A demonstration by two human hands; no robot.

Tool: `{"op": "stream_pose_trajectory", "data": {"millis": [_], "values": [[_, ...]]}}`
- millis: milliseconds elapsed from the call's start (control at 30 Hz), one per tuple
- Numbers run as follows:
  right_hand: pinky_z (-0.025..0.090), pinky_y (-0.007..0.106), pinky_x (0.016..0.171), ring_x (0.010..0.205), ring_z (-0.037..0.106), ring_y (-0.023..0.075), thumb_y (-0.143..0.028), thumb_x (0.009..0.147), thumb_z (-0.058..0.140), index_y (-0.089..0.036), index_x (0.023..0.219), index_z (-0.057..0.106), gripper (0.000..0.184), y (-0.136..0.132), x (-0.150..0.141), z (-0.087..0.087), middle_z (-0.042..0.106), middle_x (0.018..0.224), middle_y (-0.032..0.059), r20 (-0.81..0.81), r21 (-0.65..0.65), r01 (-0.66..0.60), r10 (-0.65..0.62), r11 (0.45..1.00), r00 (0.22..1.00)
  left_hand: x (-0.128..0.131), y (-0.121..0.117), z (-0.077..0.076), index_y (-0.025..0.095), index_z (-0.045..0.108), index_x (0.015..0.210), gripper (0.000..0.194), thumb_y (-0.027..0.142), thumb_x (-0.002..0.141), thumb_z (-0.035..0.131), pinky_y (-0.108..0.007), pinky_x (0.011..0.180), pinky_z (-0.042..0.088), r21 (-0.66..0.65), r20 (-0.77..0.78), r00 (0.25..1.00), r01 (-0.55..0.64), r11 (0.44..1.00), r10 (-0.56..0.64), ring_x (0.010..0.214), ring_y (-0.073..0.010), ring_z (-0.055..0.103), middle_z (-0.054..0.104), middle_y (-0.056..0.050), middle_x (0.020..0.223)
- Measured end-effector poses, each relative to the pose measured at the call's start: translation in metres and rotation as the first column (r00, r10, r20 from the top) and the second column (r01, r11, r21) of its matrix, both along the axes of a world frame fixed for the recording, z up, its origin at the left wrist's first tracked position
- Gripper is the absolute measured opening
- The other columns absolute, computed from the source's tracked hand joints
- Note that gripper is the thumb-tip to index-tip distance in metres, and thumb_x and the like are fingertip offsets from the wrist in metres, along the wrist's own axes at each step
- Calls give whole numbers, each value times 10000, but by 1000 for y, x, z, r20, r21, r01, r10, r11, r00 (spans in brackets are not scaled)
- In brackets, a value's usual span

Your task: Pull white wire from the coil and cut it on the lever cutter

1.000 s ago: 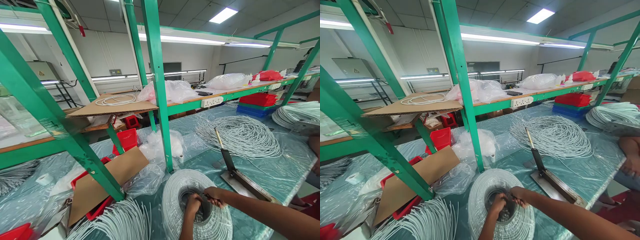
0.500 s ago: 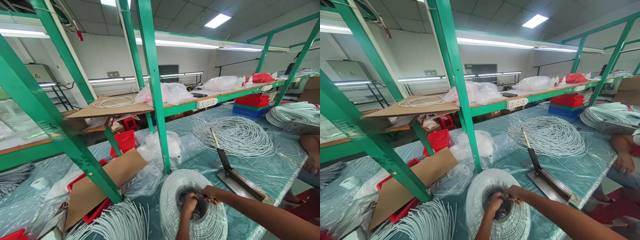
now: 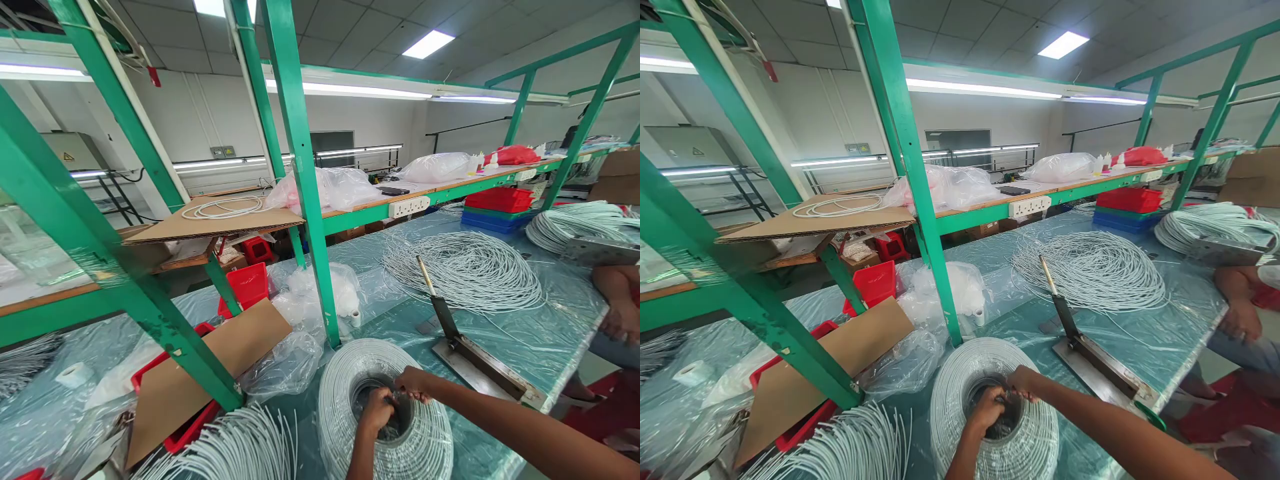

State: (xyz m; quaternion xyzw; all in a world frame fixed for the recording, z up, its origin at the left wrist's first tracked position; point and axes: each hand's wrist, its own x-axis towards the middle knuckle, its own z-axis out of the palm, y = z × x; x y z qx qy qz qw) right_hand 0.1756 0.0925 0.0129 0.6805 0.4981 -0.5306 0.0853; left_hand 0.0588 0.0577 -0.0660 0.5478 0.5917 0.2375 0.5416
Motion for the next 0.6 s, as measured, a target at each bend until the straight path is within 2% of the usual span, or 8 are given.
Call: {"op": "stream_pose_trajectory", "data": {"millis": [167,267,433,533,600], "values": [[157,189,372,332,198,63,-196,842,420,-163,412,393,432,3,3,6,288,337,-23,-81,-57,1,-5,998,997,-1,-4,5,165,607,696,307,-41,514,471,-334,994,313,46,-90,996,22,999,-18,1071,-209,530,642,-39,1035],[162,187,360,326,208,67,-295,903,318,-169,455,435,480,8,14,18,312,358,-23,-138,-88,22,-34,996,990,0,-3,8,163,636,744,313,-19,526,503,-405,1032,253,43,-157,987,37,998,-30,1105,-239,519,647,-44,1038],[199,168,340,304,280,72,-360,934,267,-177,581,505,463,4,32,28,397,381,-21,-201,-137,61,-88,989,976,2,3,9,158,660,964,421,33,579,546,-343,959,340,-5,-165,983,77,997,-77,1013,-211,578,681,-35,996],[215,138,330,298,293,57,-356,942,209,-178,638,507,462,-8,38,25,405,402,-31,-241,-198,89,-136,976,961,0,5,12,158,695,888,339,58,587,574,-309,941,361,-45,-142,984,103,994,-109,972,-198,590,700,-14,922],[216,123,319,291,288,43,-347,935,211,-176,637,493,444,-18,40,21,393,414,-42,-269,-283,142,-221,949,937,-2,7,14,167,707,796,274,60,577,583,-293,887,397,-76,-113,984,126,989,-134,900,-188,602,701,9,826]]}}
